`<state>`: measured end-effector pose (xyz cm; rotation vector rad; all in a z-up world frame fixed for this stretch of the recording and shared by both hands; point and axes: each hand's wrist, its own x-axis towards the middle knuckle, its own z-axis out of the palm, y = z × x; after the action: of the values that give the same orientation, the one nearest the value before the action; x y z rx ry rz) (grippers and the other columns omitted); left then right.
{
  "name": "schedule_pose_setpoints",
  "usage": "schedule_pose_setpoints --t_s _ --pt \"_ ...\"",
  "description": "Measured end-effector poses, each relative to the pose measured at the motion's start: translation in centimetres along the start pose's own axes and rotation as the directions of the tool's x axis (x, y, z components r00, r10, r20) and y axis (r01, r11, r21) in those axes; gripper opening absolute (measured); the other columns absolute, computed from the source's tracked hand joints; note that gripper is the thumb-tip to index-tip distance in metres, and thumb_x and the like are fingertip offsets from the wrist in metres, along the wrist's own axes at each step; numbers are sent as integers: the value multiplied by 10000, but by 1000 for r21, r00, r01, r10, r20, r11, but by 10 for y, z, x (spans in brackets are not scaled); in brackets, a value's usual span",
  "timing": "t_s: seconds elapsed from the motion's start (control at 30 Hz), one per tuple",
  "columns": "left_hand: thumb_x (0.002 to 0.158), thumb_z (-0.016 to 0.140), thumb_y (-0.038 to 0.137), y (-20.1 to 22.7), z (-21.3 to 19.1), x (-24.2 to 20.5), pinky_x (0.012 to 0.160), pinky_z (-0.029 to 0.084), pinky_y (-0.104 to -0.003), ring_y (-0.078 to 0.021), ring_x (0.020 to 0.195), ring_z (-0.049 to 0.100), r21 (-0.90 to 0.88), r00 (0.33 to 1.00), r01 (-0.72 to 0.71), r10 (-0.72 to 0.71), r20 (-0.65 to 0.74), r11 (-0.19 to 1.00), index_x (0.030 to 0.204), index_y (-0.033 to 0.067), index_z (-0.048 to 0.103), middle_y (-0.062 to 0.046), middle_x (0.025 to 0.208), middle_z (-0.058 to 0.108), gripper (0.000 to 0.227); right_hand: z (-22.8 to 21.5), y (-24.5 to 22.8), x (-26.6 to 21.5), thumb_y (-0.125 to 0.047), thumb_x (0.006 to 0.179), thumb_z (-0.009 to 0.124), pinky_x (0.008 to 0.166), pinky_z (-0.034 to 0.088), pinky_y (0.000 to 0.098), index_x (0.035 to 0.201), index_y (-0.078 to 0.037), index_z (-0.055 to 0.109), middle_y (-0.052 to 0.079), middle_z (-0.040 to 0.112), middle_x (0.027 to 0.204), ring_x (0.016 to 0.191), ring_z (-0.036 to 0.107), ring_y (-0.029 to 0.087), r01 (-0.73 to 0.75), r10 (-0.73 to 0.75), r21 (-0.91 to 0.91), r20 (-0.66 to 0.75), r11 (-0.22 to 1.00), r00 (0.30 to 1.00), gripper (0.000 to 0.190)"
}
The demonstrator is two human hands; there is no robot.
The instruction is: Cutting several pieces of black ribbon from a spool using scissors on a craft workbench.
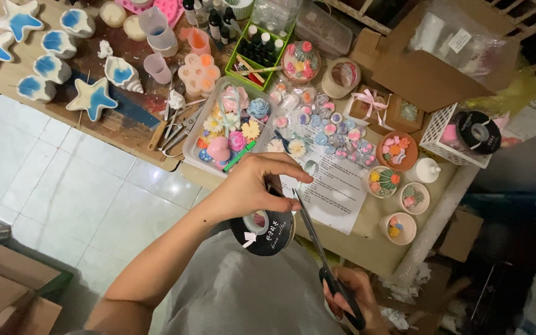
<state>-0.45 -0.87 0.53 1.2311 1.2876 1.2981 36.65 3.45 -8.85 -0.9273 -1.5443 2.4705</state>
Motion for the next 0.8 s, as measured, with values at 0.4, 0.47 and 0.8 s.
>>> schedule_pose_setpoints --t_s 0.4,0.47,0.8 --pt "726 886 106 0 -2 -2 678 585 -215 -71 792 701 12 1000 -18 18 7 1000 1141 94 777 -20 1114 740 429 10 -3 -5 -571 834 746 389 319 289 823 68 635 32 508 509 400 455 126 -27 28 14 -61 1000 998 649" --pt "723 887 105 0 -2 -2 677 586 -215 -70 791 698 13 1000 -20 20 4 1000 1142 93 778 -21 1116 740 433 7 -1 -3 -566 834 746 386 328 294 811 70 637 34 507 496 389 457 131 -24 24 -4 -69 1000 997 645" --pt "711 885 95 -7 -8 -7 679 594 -219 -77 805 688 -8 999 -24 24 -33 1000 1182 82 761 -55 1200 701 487 8 1 -5 -455 886 694 384 335 311 825 82 595 67 523 571 406 455 143 62 -43 189 -102 980 994 549"
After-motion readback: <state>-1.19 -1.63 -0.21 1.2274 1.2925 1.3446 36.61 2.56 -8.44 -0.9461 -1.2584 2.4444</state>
